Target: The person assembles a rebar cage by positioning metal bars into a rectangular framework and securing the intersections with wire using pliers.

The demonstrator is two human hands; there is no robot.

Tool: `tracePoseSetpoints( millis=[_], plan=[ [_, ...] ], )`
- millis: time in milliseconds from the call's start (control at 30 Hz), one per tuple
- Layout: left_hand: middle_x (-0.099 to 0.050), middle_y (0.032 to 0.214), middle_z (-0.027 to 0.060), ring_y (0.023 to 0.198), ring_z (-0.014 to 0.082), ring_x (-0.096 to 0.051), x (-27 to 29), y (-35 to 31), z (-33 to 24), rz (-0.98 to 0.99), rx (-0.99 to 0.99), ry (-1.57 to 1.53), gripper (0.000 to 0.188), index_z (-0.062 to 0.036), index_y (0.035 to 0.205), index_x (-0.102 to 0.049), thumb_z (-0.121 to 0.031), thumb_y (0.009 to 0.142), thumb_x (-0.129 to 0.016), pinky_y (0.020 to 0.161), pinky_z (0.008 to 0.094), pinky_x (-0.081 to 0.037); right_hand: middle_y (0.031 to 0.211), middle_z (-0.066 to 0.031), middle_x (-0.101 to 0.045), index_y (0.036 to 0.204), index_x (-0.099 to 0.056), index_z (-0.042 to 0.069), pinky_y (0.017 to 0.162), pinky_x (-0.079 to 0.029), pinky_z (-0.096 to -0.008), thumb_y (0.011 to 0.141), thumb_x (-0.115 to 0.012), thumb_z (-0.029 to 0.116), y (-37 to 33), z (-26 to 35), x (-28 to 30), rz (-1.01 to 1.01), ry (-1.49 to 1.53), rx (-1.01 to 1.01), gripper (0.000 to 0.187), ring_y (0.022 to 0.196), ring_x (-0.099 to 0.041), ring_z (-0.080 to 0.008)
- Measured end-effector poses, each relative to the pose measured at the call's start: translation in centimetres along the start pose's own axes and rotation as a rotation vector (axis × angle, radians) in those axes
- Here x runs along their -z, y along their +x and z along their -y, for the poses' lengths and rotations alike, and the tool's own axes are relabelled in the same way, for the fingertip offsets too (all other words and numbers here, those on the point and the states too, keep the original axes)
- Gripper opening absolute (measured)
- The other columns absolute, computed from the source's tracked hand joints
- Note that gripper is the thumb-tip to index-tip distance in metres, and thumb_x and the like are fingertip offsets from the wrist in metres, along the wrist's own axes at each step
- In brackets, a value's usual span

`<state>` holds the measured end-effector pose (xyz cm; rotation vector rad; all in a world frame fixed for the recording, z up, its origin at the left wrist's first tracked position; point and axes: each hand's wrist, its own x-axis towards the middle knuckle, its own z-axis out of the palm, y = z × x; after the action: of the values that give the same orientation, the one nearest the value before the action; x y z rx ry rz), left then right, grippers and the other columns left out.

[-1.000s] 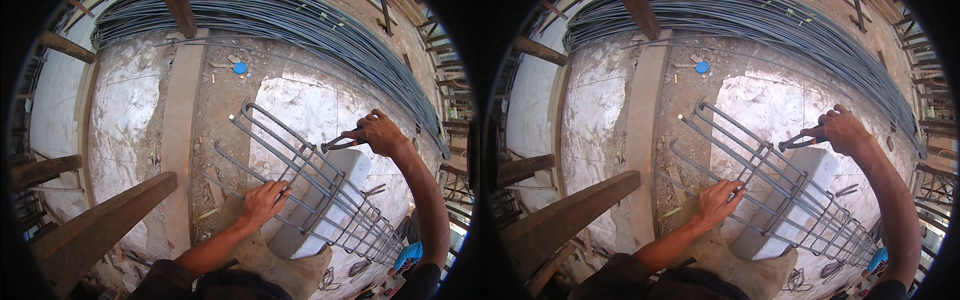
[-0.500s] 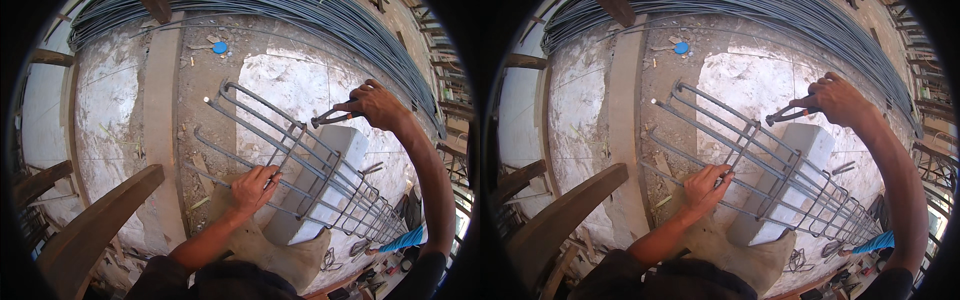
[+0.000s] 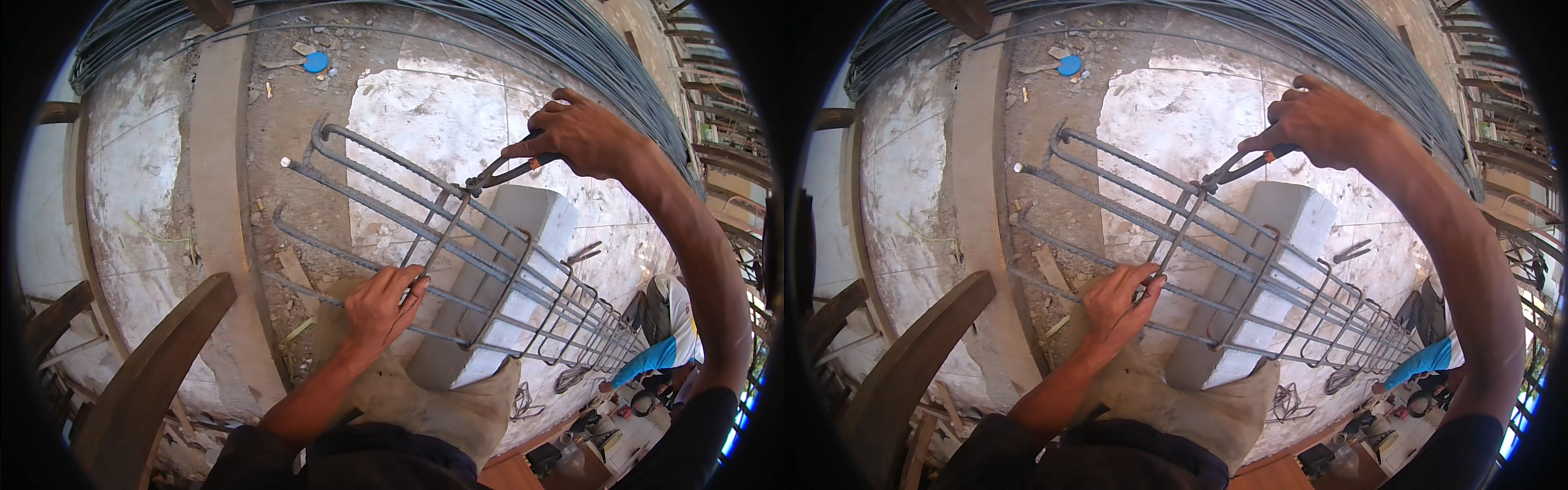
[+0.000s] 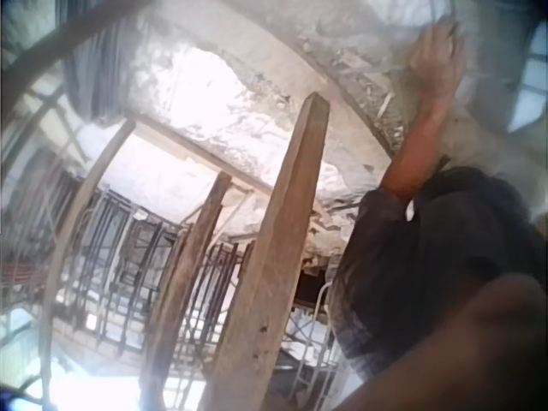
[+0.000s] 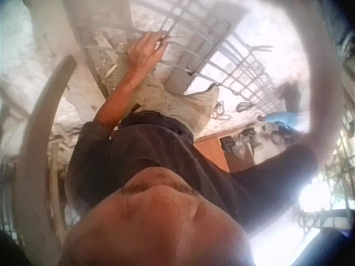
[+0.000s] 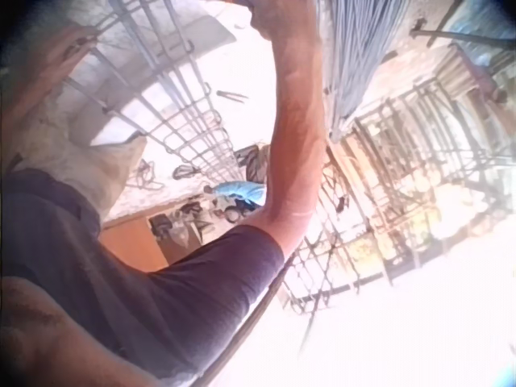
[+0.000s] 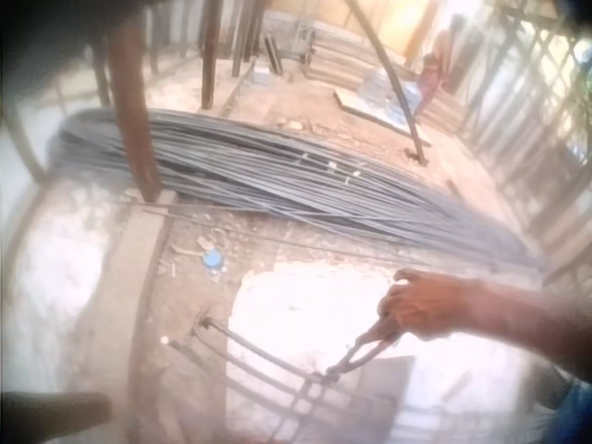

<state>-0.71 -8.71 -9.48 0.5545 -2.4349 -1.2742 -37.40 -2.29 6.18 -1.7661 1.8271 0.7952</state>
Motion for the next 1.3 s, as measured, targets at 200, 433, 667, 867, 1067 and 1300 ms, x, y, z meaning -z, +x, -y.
tracePoseSetpoints(
  millis=[200, 433, 667, 867, 1067, 1300],
  plan=[
    [-0.066, 0.083, 0.0016, 0.066, 0.0222, -0.066, 0.0, 0.1, 0.2, 0.038, 0.016, 0.011, 0.018, -0.0155, 0.106, -0.074, -0.021, 0.09, -0.08, 0.059, 0.0343, -0.052, 0.102, -0.0005, -0.069, 0.137, -0.066, 0.047, 0.117, -0.046, -0.0431, 0.093, -0.07, 0.008, 3.7, -0.5, 3.3, 0.126, -0.201, 0.148, 0.059, 0.104, -0.068, -0.0208],
    [-0.071, 0.087, 0.0025, 0.068, 0.0236, -0.07, 0.5, 0.6, 0.0, 0.082, 0.031, -0.002, 0.022, -0.0123, 0.105, -0.076, -0.014, 0.084, -0.085, 0.06, 0.035, -0.054, 0.09, -0.0087, -0.073, 0.115, -0.076, 0.017, 0.08, -0.059, -0.0436, 0.097, -0.068, 0.019, 5.2, -1.9, 2.0, 0.23, -0.008, 0.043, 0.019, 0.088, -0.074, -0.0282],
    [-0.068, 0.082, -0.0019, 0.065, 0.0184, -0.068, 0.1, 0.7, 0.4, 0.025, 0.021, 0.066, 0.016, -0.0163, 0.103, -0.077, -0.023, 0.09, -0.081, 0.058, 0.0327, -0.053, 0.091, -0.022, -0.074, 0.106, -0.068, 0.006, 0.075, -0.057, -0.0527, 0.1, -0.062, 0.017, -4.4, 6.8, -6.8, 0.036, 0.672, -0.462, 0.014, 0.084, -0.072, -0.0434],
    [-0.069, 0.082, -0.0011, 0.064, 0.0185, -0.067, -0.3, 0.0, 0.7, 0.042, -0.009, 0.059, 0.015, -0.0154, 0.102, -0.078, -0.022, 0.089, -0.082, 0.057, 0.0329, -0.052, 0.084, -0.0282, -0.07, 0.112, -0.067, 0.003, 0.075, -0.052, -0.054, 0.103, -0.064, 0.025, -5.9, 16.0, -9.1, -0.019, 1.069, -0.823, 0.024, 0.085, -0.068, -0.0507],
    [-0.068, 0.082, 0.0006, 0.065, 0.0204, -0.067, -0.4, 0.2, 0.2, 0.004, 0.002, 0.042, 0.015, -0.0137, 0.101, -0.077, -0.02, 0.089, -0.083, 0.058, 0.0335, -0.052, 0.092, -0.0247, -0.074, 0.125, -0.067, 0.008, 0.077, -0.056, -0.054, 0.101, -0.063, 0.021, -6.7, 11.8, -7.9, -0.003, 0.899, -0.569, 0.028, 0.088, -0.071, -0.0456],
    [-0.072, 0.084, 0.0037, 0.067, 0.0222, -0.07, 0.1, 0.4, -0.2, -0.007, -0.006, -0.01, 0.02, -0.0103, 0.103, -0.077, -0.012, 0.085, -0.085, 0.058, 0.0341, -0.053, 0.089, -0.0096, -0.074, 0.145, -0.064, 0.029, 0.08, -0.058, -0.0442, 0.102, -0.054, 0.001, -3.1, 4.3, -2.2, 0.023, 0.099, -0.301, 0.052, 0.081, -0.073, -0.024]
  ],
)
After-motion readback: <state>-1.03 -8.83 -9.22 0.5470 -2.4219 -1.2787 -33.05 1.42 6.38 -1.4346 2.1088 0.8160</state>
